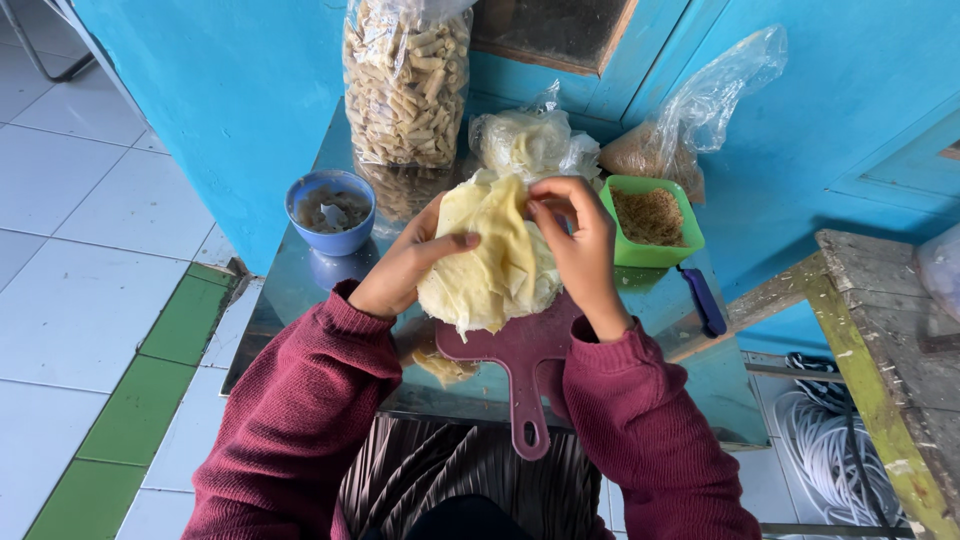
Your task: The person separates thin, round pastry wrappers one at a time from a stacked pile, peeling each delicate sheet away by hand and setting it on a cutting board. They repeatedly lift, turn, and pull apart the soft sheets, working through the stack on the work table.
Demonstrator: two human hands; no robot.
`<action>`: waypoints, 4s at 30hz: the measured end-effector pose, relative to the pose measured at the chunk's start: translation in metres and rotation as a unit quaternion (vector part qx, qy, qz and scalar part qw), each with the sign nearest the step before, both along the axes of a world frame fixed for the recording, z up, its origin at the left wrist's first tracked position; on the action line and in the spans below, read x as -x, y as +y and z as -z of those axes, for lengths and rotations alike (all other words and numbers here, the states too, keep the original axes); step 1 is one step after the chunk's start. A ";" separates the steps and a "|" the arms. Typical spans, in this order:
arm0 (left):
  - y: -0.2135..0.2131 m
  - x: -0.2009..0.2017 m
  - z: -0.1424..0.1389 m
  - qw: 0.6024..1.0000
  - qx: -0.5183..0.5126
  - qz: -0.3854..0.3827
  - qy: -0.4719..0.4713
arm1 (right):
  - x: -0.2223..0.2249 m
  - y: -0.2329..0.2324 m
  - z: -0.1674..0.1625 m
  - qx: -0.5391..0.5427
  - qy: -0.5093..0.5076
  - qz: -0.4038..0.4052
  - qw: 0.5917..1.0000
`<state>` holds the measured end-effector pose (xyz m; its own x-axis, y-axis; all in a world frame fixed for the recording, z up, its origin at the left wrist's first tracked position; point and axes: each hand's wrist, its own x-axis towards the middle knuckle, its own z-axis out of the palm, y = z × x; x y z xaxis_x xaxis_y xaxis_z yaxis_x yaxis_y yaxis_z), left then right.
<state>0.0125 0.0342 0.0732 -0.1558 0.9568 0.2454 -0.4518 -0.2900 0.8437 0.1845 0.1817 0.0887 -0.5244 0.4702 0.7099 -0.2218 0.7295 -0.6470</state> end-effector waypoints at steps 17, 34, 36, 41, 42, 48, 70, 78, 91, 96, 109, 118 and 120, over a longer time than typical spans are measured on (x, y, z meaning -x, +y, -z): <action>0.005 0.006 0.005 0.996 -0.017 -0.017 -0.084 | -0.003 -0.022 0.000 -0.157 -0.149 -0.042 0.975; 0.021 0.004 0.023 0.992 0.023 -0.122 -0.028 | -0.006 0.018 0.006 0.343 0.042 -0.216 0.913; 0.024 0.002 0.026 0.979 0.004 -0.193 0.062 | -0.006 0.018 0.007 0.304 0.038 -0.175 0.936; 0.009 0.000 0.023 0.847 -0.108 -0.300 0.425 | 0.001 0.021 0.013 0.111 -0.012 -0.006 0.994; 0.007 -0.002 0.021 0.856 -0.104 -0.275 0.425 | 0.001 0.019 0.015 0.094 -0.026 0.004 0.995; 0.007 -0.012 0.013 0.895 -0.019 -0.170 0.412 | 0.012 -0.006 0.024 0.045 -0.071 0.005 0.996; 0.011 -0.009 0.022 0.891 -0.010 -0.268 0.367 | -0.006 0.002 0.000 0.079 -0.111 -0.033 0.990; 0.011 -0.007 0.023 0.876 0.020 -0.308 0.371 | -0.006 0.011 0.006 0.085 -0.109 0.029 0.990; 0.014 -0.006 0.026 0.922 0.141 -0.093 0.348 | -0.008 0.026 0.021 0.372 -0.117 -0.282 0.877; 0.016 0.005 0.032 0.961 -0.022 -0.133 0.242 | -0.020 0.051 0.015 0.426 -0.017 -0.270 0.863; 0.010 -0.006 0.021 0.882 -0.071 -0.255 0.389 | -0.009 0.044 0.033 0.437 -0.282 -0.241 0.819; 0.009 -0.004 0.022 0.875 -0.101 -0.294 0.371 | -0.015 0.049 0.011 0.420 -0.052 -0.216 0.880; 0.009 -0.004 0.020 0.876 -0.088 -0.280 0.383 | -0.016 0.046 0.005 0.427 -0.021 -0.210 0.879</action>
<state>0.0166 0.0432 0.0529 -0.3123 0.7203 0.6194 0.4824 -0.4414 0.7566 0.2004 0.2278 0.0840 -0.7962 0.5811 0.1682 -0.3193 -0.1675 -0.9327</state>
